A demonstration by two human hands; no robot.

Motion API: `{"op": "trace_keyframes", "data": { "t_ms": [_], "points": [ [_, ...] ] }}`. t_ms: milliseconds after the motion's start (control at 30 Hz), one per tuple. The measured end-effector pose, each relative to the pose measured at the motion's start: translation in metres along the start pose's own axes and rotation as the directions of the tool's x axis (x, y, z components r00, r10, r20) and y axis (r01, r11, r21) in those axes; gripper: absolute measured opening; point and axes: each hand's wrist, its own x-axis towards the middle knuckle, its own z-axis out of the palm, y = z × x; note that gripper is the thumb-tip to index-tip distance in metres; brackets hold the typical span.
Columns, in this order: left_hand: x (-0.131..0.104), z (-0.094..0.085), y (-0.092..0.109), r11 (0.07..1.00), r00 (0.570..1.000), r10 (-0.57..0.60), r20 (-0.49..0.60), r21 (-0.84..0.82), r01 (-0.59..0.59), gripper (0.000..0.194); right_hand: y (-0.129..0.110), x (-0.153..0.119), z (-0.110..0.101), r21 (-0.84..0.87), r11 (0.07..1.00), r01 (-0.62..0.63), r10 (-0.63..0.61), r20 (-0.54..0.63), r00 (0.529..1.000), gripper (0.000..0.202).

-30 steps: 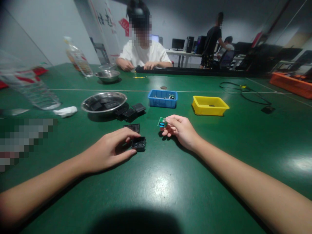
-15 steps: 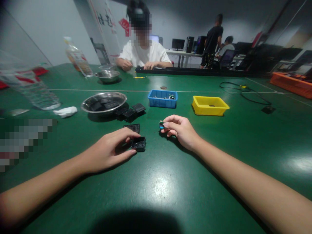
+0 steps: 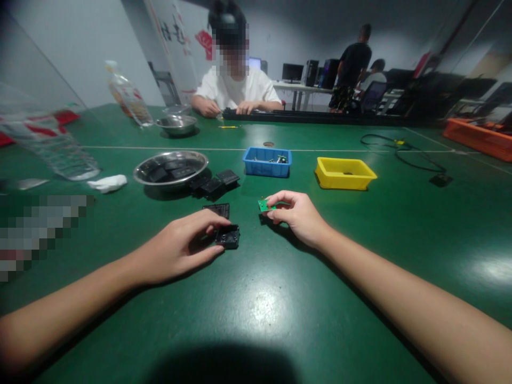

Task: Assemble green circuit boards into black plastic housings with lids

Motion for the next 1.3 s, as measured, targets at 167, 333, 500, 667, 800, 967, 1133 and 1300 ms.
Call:
{"op": "trace_keyframes", "data": {
  "t_ms": [167,333,500,667,800,967,1133,1300],
  "points": [
    [0.0008,-0.0002,0.0013,1.0,1.0,0.004,-0.009,0.009,-0.004,0.033,0.0001,-0.0002,0.0001,-0.026,0.999,0.022,-0.022,0.008,1.0,0.022],
    [0.0006,-0.0001,0.0013,1.0,1.0,-0.002,0.0,0.007,0.002,0.034,0.0009,0.0004,0.0005,-0.038,0.999,0.026,-0.025,0.025,0.999,0.024],
    [0.0,-0.0002,0.0013,1.0,1.0,-0.004,0.001,-0.001,0.004,0.034,0.0011,-0.0001,0.0005,-0.042,0.998,0.039,-0.037,0.033,0.999,0.023],
    [0.0007,-0.0008,0.0026,1.0,1.0,-0.006,-0.003,0.003,0.006,0.034,-0.0004,-0.0017,0.0012,-0.037,0.998,0.041,-0.04,0.041,0.998,0.024],
    [0.0009,-0.0014,0.0029,1.0,1.0,-0.003,0.002,-0.002,0.003,0.033,-0.0004,-0.002,0.0012,-0.048,0.998,0.044,-0.042,0.05,0.998,0.023],
    [0.001,-0.0009,0.0031,1.0,1.0,-0.017,0.003,0.0,0.017,0.034,-0.0004,-0.0022,0.0015,-0.049,0.998,0.04,-0.038,0.054,0.998,0.023],
    [0.0011,-0.0006,0.0034,1.0,1.0,-0.022,0.001,0.009,0.022,0.036,-0.0009,-0.0027,0.0017,-0.05,0.999,0.022,-0.02,0.042,0.999,0.023],
    [0.001,-0.0003,0.0032,1.0,0.999,0.02,-0.03,-0.003,-0.02,0.027,0.0,-0.0026,0.0011,-0.071,0.997,0.035,-0.032,0.044,0.999,0.023]
  ]
}}
